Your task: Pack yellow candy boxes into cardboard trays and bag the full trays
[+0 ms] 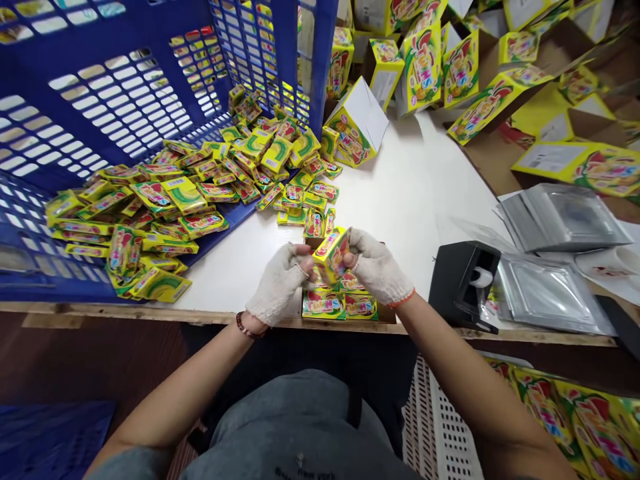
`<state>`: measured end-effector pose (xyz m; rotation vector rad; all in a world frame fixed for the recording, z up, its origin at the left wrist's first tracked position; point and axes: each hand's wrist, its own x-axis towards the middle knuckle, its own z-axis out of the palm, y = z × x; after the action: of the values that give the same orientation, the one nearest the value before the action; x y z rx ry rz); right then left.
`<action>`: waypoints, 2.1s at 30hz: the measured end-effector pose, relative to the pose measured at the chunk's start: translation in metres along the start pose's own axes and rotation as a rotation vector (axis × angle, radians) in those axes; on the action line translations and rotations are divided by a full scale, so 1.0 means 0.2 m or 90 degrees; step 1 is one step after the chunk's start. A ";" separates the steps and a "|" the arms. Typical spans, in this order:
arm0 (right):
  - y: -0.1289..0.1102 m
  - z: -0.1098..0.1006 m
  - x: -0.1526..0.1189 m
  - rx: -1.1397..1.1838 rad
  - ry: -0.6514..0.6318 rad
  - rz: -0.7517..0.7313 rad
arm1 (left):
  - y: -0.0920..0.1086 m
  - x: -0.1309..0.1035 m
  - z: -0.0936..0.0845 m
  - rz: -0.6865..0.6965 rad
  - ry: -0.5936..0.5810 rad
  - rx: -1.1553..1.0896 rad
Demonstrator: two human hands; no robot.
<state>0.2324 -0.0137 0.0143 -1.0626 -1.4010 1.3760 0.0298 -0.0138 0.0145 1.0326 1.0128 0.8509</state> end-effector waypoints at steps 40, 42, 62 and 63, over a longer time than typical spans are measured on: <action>0.03 0.06 0.17 -0.017 0.181 0.088 | 0.00 0.26 0.07 0.194 0.040 -0.097; 0.05 0.05 0.14 -0.049 0.149 0.100 | -0.01 0.26 0.07 0.205 0.053 -0.063; 0.25 0.11 0.12 -0.963 -0.062 0.004 | -0.13 0.41 -0.08 0.133 0.005 0.538; 0.25 0.11 0.12 -0.964 -0.072 0.007 | -0.13 0.41 -0.08 0.133 0.007 0.548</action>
<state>0.2047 0.0046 -0.0359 -1.8481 -2.5546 0.1210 0.0431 0.0583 -0.0333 1.8835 1.3322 0.5735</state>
